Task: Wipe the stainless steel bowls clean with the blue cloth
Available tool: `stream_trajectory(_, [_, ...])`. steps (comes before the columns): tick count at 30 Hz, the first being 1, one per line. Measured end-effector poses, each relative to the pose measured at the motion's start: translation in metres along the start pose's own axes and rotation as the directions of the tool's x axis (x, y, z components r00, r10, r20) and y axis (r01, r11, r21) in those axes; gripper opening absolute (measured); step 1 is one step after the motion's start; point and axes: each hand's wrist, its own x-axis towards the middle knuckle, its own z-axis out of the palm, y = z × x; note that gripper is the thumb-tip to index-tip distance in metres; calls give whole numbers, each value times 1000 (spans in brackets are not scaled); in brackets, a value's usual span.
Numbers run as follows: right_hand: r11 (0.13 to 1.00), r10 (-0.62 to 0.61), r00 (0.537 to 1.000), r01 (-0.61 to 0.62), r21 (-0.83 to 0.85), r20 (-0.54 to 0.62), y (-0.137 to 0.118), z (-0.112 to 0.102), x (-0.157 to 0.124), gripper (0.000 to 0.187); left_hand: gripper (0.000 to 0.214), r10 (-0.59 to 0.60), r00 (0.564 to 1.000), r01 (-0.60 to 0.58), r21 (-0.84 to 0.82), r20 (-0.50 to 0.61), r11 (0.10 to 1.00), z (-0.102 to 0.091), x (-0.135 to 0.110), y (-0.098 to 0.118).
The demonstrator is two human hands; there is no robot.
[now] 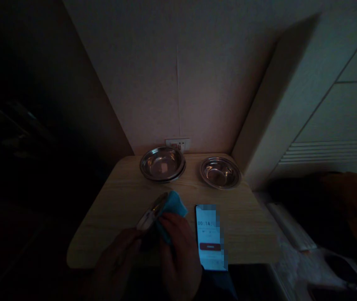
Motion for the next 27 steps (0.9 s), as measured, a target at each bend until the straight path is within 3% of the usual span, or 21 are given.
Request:
stream_trajectory(5, [999,-28,1000,28,29,1,-7,4,-4,35,25,-39,999,41,55,-35,998,6,-2,6])
stream_trajectory(9, [996,-80,996,78,49,38,-13,6,-10,35,22,28,993,-12,133,-116,991,13,-1,3])
stream_trajectory(14, [995,-96,994,96,15,43,-7,1,-12,37,21,131,989,-122,113,-70,986,10,-3,0])
stream_trajectory(20, [995,-36,999,36,-91,9,0,0,-3,37,20,88,995,-86,51,-46,995,4,-7,2])
stream_trajectory(25, [941,-272,961,276,-195,47,-8,1,-5,37,22,98,994,-97,18,-52,995,0,-3,4])
stream_trajectory(27, [949,-253,965,261,-178,70,-8,1,1,35,21,103,993,-102,12,-60,995,-1,-2,4])
